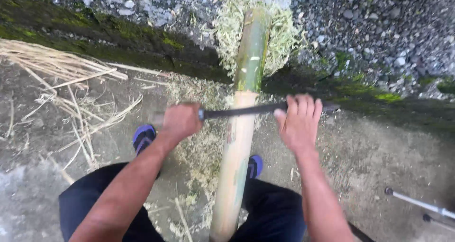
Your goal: Using a machete to shave and carve the outer layer of a bamboo stalk.
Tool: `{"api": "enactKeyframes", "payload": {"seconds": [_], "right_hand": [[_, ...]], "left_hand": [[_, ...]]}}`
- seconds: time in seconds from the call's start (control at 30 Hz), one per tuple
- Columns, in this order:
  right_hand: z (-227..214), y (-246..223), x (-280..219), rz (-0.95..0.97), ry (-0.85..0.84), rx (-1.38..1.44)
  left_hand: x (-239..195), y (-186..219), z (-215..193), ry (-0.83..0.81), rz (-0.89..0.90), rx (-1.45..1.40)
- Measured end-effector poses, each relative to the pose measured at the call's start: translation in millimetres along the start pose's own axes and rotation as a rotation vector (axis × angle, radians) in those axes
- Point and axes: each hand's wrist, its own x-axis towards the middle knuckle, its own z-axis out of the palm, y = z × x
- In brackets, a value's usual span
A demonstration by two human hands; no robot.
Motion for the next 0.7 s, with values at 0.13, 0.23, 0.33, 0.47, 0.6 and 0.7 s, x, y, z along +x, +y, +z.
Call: {"api": "enactKeyframes", "payload": {"seconds": [0.13, 0.23, 0.33, 0.47, 0.6, 0.7], "right_hand": [[-17.4, 4.4, 39.7, 0.01, 0.0, 0.026], [-24.1, 6.2, 48.4, 0.036, -0.027, 0.023], [-19.7, 2.7, 13.7, -0.004, -0.054, -0.026], [-39.6, -7.2, 34.5, 0.029, -0.122, -0.061], [-42.6, -5.2, 30.1, -0.009, -0.088, -0.084], [-40.5, -15.6, 15.9, 0.0, -0.13, -0.187]], "left_hand": [[16.4, 0.3, 5.2, -0.172, -0.127, -0.038], [31.3, -4.2, 1.1, 0.042, -0.057, -0.068], [15.0, -7.4, 20.9, -0.18, -0.089, -0.11], [25.8, -9.1, 32.0, -0.033, -0.01, -0.143], [15.9, -3.4, 35.0, -0.066, -0.058, -0.145], [17.7, -15.4, 56.5, -0.013, -0.044, -0.142]]}}
